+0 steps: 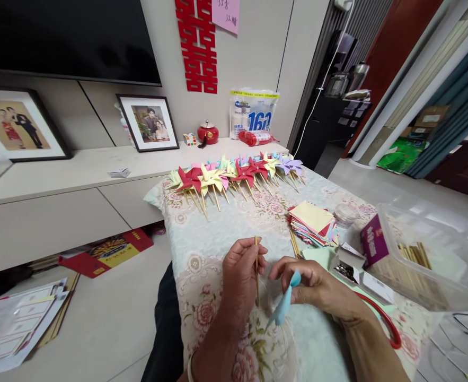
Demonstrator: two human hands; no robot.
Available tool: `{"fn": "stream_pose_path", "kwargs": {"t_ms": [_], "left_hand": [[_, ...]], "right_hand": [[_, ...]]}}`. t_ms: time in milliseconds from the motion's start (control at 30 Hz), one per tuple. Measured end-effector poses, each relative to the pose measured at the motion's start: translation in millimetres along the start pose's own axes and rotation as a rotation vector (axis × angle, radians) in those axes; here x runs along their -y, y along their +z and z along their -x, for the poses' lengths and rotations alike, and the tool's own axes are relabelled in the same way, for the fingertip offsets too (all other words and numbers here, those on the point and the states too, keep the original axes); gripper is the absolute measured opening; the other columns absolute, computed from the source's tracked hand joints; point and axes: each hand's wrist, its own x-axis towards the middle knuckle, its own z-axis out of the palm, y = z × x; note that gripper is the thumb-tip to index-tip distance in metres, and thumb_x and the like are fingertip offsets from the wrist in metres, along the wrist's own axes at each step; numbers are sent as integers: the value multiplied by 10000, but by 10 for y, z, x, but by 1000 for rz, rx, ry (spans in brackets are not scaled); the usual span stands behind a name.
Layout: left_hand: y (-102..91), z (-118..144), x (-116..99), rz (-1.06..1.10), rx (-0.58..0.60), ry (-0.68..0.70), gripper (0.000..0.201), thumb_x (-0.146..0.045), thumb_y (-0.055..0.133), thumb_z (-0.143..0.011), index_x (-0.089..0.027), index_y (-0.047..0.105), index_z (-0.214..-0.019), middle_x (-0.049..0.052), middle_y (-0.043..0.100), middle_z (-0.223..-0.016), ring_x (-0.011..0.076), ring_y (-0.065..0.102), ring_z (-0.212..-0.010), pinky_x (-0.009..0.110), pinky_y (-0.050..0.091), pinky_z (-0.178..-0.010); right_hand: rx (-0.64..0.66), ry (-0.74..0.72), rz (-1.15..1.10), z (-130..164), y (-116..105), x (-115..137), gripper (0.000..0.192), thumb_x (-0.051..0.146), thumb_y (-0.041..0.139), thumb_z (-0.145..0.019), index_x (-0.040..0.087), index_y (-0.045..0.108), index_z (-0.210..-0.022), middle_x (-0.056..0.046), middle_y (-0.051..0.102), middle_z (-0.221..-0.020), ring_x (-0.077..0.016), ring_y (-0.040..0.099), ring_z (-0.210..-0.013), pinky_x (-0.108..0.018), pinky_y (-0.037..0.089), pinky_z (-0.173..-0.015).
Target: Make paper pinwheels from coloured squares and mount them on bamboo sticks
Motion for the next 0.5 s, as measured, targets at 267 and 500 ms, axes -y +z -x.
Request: {"fn": "stream_pose_path", "kwargs": {"t_ms": [267,500], "left_hand": [[27,74,38,-125,70,-71,262,-341,797,-652,-136,710,-790,-25,597,-616,57,494,-439,189,310,-423],[22,123,91,-123,187,-24,247,-348,825,-665,-161,724,-790,-4,656,-603,82,526,-516,202,404,-519]], "right_hand": [[-316,-245,-21,14,31,-2,275,478,717,-860,209,684,-811,-49,645,-822,-201,587,-782,-318,455,-714],[-512,-433,174,-34,89,24,160,381,722,-879,232,722,-820,-56,638,-858,-202,602,-795,-329,478,-722]]}}
